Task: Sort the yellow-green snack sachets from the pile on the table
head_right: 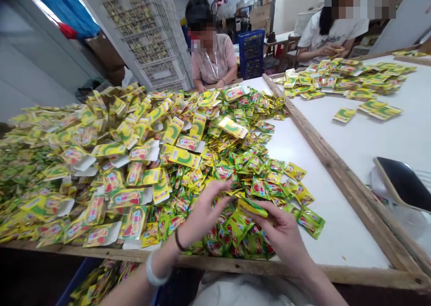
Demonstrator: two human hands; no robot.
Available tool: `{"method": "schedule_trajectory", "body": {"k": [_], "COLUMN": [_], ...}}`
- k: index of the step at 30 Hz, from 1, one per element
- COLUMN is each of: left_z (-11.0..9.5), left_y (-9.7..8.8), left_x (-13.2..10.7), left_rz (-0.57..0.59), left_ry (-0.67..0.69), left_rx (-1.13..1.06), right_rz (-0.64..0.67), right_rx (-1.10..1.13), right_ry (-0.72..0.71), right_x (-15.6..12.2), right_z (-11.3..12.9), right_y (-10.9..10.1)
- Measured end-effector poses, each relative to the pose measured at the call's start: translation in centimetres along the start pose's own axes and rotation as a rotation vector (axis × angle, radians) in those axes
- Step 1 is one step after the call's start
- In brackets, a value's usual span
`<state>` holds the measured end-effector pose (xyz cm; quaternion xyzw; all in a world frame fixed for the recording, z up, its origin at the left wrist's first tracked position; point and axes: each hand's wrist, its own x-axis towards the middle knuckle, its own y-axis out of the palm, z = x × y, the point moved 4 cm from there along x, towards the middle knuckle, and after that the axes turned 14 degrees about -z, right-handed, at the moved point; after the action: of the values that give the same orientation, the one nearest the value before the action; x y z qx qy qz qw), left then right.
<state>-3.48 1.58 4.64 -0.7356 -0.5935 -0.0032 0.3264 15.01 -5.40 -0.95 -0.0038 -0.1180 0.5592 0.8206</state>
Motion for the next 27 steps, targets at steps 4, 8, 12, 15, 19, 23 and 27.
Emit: {"method": "schedule_trajectory", "body": {"k": [4,8,12,15,19,23,27], "left_z": [5.9,10.1,8.4,5.2,1.2,-1.2,-2.2], "left_y": [-6.2,-9.5,-9.4,-6.9,-0.6,2.2,2.4], "left_x": [6.4,9.3,7.6,4.0,-1.6,-4.5,-5.6], "left_rz": [0.044,0.054,-0.079,-0.116,0.133,0.219,0.332], "left_ry": [0.246,0.232,0.195,-0.039,-0.486,-0.599,-0.602], "left_rx": [0.762,0.855,0.763,0.344,-0.325,-0.468,-0.451], "right_rz": [-0.004,0.070,-0.009,-0.062,-0.045,0.199,0.526], "right_rx": [-0.378,-0.307,0.060,0.227,0.326,0.142,-0.292], "right_ry": [-0.259,-0.033,0.357,0.382,0.123,-0.257,-0.376], "right_x": [0.0,-1.0,-1.4,-0.6,1.3,1.9,-0.1], "right_z": [0.9,-0.4,-1.1,1.2,6.7,10.3,10.4], "right_y": [-1.8,-1.5,-1.9,-2.3,-1.4,0.8,2.2]}}
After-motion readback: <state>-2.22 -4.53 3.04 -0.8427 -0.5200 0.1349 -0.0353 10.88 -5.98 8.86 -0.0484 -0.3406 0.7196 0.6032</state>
